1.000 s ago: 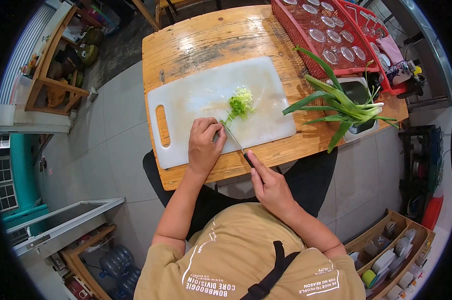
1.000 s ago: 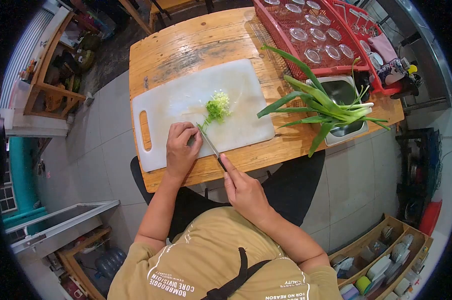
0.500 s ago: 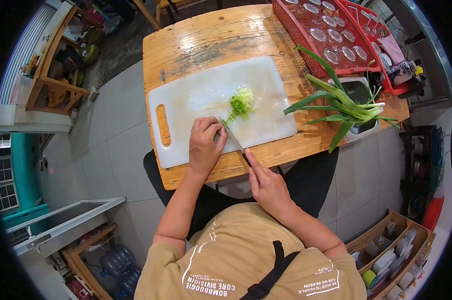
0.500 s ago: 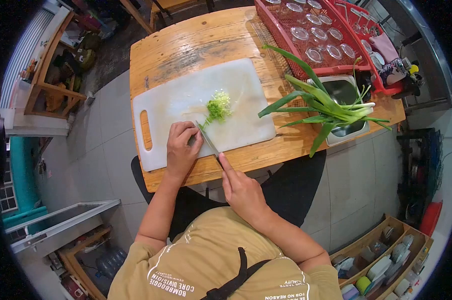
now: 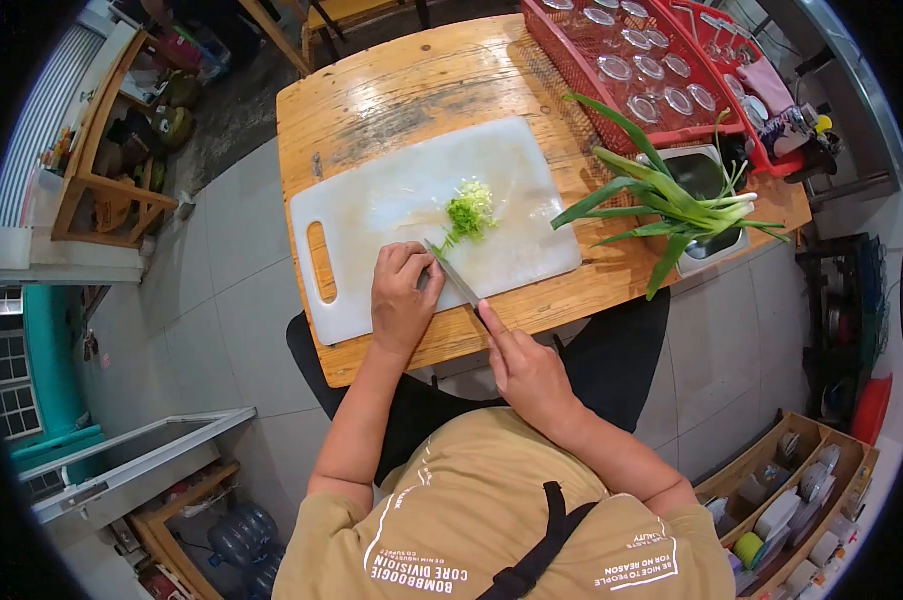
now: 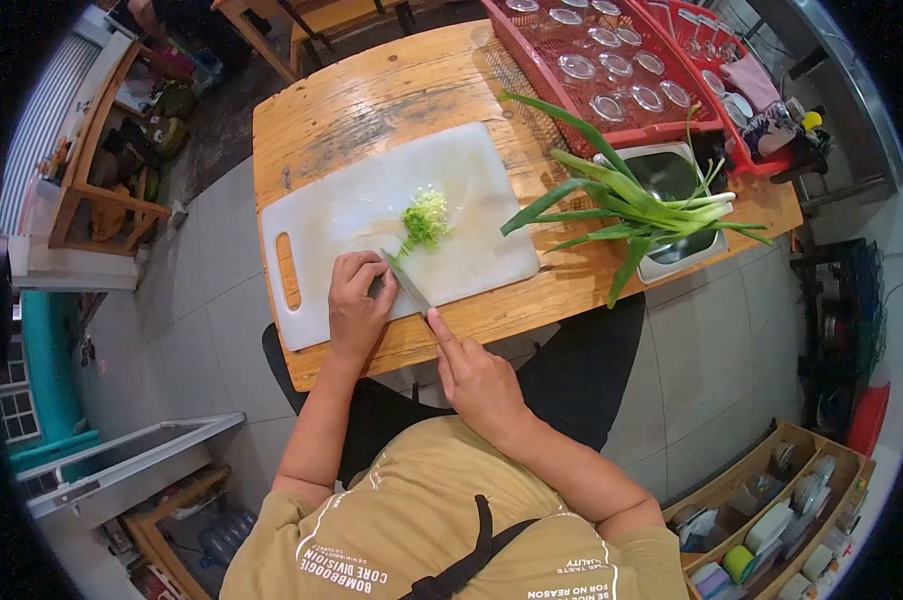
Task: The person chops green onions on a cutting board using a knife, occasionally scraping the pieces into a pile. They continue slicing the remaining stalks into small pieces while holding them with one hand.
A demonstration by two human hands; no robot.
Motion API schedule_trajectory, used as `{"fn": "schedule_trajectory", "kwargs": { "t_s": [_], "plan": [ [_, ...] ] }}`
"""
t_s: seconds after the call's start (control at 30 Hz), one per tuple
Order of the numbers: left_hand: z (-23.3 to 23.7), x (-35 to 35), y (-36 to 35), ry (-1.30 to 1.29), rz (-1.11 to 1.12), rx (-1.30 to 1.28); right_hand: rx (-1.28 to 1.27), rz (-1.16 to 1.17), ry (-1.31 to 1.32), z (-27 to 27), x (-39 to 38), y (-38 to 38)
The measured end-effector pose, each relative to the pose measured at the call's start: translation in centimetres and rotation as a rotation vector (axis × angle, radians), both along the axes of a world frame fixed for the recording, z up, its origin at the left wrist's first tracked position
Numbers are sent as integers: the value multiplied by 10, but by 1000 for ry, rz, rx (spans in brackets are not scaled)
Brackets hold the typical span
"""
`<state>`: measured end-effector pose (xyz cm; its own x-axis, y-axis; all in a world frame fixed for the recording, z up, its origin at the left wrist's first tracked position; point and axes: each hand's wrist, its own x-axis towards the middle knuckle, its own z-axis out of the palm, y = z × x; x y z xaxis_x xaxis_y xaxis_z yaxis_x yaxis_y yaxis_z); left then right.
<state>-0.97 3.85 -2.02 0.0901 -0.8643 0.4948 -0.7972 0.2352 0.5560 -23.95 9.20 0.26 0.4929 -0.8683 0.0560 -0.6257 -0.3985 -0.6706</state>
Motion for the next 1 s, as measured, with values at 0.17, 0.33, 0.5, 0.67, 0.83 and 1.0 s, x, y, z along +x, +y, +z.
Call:
{"fn": "schedule_trajectory", "kwargs": {
  "t_s": [0.17,0.33,0.5,0.67,0.83,1.0],
  "plan": [
    [0,1,0,11,3,-15,-61,16,44,-1,6,-5],
    [0,0,0,-1,15,-15,17,-10,-94,4,-4,-7],
    [1,0,0,-12,16,-29,101,-33,-222,12,-5,-6],
    [1,-1,0,-14,24,-22,159,-48,-259,21,-5,-2],
    [1,0,0,-9,18,-18,168,-40,-237,22,-6,-2],
    [0,1,1,0,17,-6,166,-20,-185,21,-8,-2]
  ]
}}
